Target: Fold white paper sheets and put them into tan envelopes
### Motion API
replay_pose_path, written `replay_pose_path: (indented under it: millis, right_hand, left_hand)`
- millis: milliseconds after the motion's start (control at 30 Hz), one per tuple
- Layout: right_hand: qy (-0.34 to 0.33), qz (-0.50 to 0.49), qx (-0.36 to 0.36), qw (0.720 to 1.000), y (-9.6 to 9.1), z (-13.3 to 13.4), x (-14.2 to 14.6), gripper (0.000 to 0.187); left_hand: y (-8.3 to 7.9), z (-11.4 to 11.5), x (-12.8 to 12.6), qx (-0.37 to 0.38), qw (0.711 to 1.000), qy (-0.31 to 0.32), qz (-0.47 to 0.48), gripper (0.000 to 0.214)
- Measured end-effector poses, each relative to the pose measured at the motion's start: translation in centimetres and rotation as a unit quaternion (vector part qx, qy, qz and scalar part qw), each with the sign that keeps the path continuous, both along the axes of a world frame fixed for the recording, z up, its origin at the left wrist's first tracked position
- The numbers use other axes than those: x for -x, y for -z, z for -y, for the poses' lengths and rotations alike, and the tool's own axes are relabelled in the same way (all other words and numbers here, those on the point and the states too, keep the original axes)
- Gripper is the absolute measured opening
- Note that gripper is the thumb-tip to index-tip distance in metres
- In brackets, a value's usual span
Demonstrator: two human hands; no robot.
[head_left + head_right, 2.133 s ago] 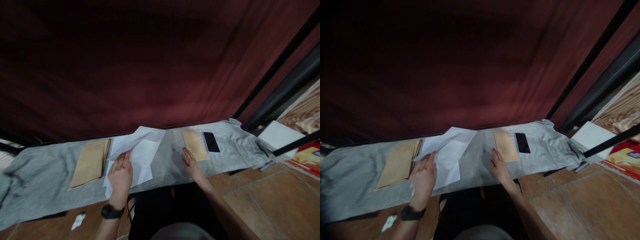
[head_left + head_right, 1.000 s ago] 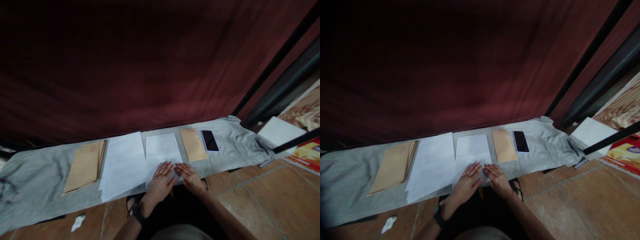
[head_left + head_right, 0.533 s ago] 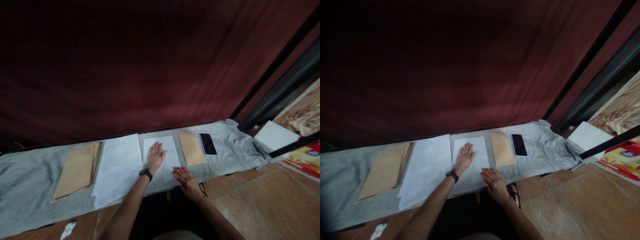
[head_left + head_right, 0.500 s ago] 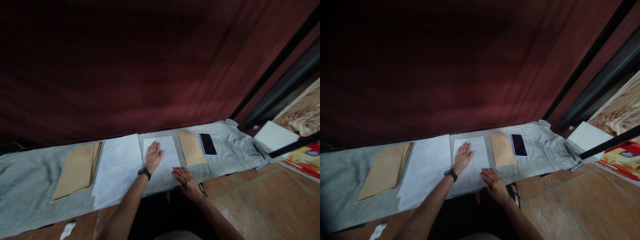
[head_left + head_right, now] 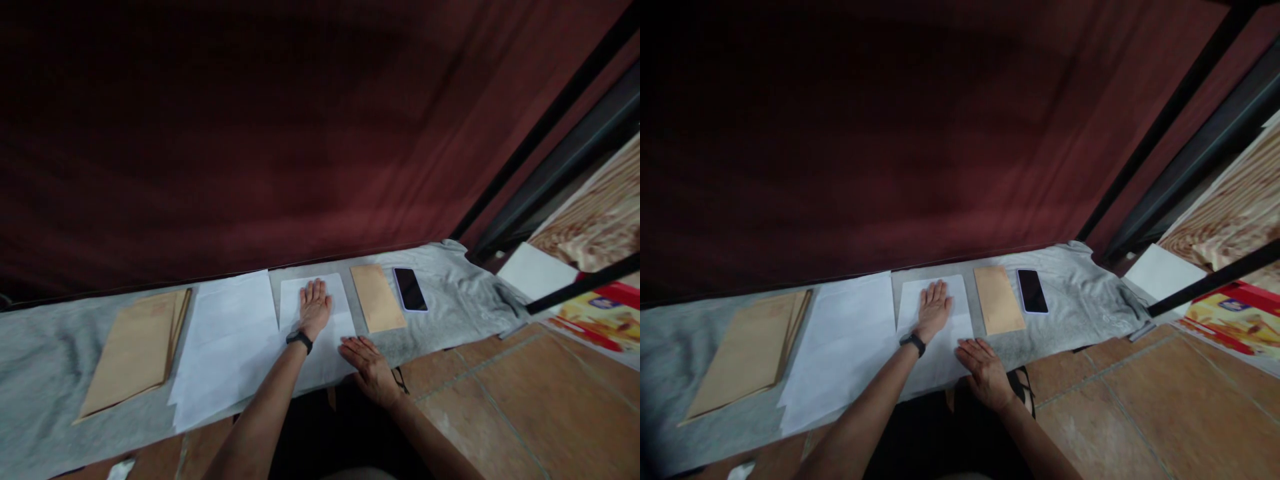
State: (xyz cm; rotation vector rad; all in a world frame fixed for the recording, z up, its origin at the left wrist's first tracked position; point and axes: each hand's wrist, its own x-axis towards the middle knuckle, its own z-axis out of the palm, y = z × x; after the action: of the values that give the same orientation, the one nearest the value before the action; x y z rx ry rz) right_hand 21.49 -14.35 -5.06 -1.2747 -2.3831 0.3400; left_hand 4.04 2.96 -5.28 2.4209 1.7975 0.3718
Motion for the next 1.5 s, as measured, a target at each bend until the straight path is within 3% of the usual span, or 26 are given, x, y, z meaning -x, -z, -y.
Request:
replay_pose_path:
  millis: [100, 200, 433, 533, 733, 867, 1000, 1167, 1333, 1500]
  right_hand:
    - [-0.001, 0.003, 0.003, 1.0, 0.0, 0.0, 0.0, 0.064]
    - [0.0, 0.003, 0.001, 1.0, 0.0, 0.0, -0.1, 0.064]
    - [0.009, -0.003, -0.002, 1.0, 0.2, 0.1, 0.0, 0.065]
    - [0.01, -0.013, -0.004, 1.0, 0.3, 0.1, -0.1, 0.065]
    - [0.011, -0.023, -0.008, 1.0, 0.4, 0.2, -0.2, 0.06]
    - [-0.002, -0.021, -0.007, 1.0, 0.1, 0.2, -0.5, 0.06]
    - [-0.007, -0.022, -0.012, 1.0, 0.2, 0.1, -1.1, 0.06]
    - [0.009, -0.018, -0.023, 1.0, -0.3, 0.4, -1.7, 0.062]
    - [-0.023, 0.019, -0.038, 0.999, -1.6, 1.2, 0.8, 0.06]
    - [-0.038, 0.032, -0.025, 0.998, -1.4, 1.1, 2.8, 0.051]
  left_hand:
    - [-0.3, 0.7, -1.7, -0.007, 0.997, 0.073, 0.001, 0.056]
    - [-0.6, 1.3, -1.5, -0.02, 0.991, 0.135, 0.004, 0.053]
    - [-0.8, 3.8, 3.4, -0.022, 0.995, 0.097, -0.016, 0.055]
    - [-0.6, 6.6, 6.2, -0.031, 0.994, 0.099, -0.021, 0.054]
    - [-1.0, 14.2, 9.9, -0.066, 0.98, 0.182, -0.034, 0.057]
    - [-2.0, 17.0, 11.3, -0.05, 0.975, 0.213, -0.04, 0.067]
    - [-2.2, 17.2, 12.5, -0.045, 0.976, 0.212, -0.04, 0.055]
    - [-1.9, 16.9, 12.6, -0.047, 0.978, 0.197, -0.051, 0.064]
    - [-2.2, 17.3, 11.2, -0.059, 0.978, 0.191, -0.052, 0.06]
    - [-2.2, 17.2, 11.3, -0.057, 0.978, 0.198, -0.025, 0.059]
